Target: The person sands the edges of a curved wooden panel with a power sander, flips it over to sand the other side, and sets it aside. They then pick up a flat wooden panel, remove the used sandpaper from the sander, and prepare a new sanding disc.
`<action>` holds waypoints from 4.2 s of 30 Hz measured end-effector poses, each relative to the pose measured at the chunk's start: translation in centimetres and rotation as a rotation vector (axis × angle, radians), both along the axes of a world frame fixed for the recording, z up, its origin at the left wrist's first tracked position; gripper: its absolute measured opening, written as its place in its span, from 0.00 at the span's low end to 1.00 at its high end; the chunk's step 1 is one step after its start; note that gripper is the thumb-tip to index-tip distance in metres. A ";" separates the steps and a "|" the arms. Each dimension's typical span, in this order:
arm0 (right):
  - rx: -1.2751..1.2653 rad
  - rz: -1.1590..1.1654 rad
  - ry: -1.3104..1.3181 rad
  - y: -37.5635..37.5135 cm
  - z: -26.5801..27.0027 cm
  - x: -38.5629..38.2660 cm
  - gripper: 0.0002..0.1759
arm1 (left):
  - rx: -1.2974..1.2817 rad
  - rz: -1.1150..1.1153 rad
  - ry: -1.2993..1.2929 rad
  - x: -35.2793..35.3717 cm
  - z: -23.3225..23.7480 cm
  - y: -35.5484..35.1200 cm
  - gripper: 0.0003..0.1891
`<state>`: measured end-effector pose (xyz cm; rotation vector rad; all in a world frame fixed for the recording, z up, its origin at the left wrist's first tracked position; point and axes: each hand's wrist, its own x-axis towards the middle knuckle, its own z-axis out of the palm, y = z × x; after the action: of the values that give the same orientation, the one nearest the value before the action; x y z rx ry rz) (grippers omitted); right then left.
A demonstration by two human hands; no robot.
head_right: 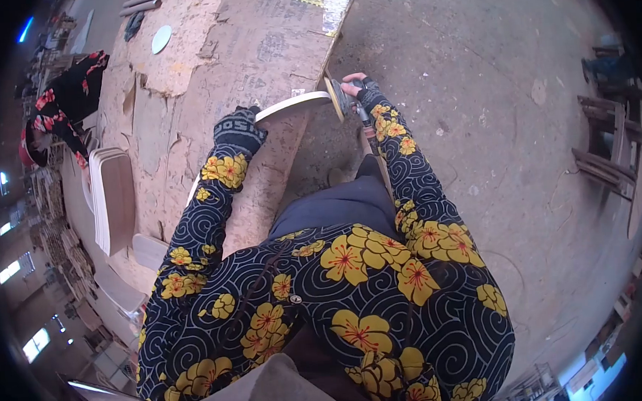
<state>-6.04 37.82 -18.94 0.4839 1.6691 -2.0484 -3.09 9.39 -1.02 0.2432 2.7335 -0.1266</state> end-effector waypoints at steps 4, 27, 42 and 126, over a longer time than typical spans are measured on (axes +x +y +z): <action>-0.108 0.011 0.338 0.6 3.6 -0.2 0.18 | -0.020 0.009 -0.004 0.0 0.1 0.1 0.24; 0.156 0.245 0.212 1.7 8.1 -2.1 0.18 | 0.025 0.018 -0.010 0.1 1.2 0.3 0.19; 0.312 0.359 0.162 1.5 11.1 -3.3 0.23 | 0.043 0.048 -0.036 -0.1 1.2 0.0 0.22; 1.066 0.548 0.588 -2.2 22.5 6.9 0.29 | 0.168 0.047 0.093 5.0 -0.4 2.4 0.12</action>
<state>0.84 35.62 3.56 -0.3134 2.7815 -0.8053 1.89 11.83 -1.44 0.2241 2.8429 0.1085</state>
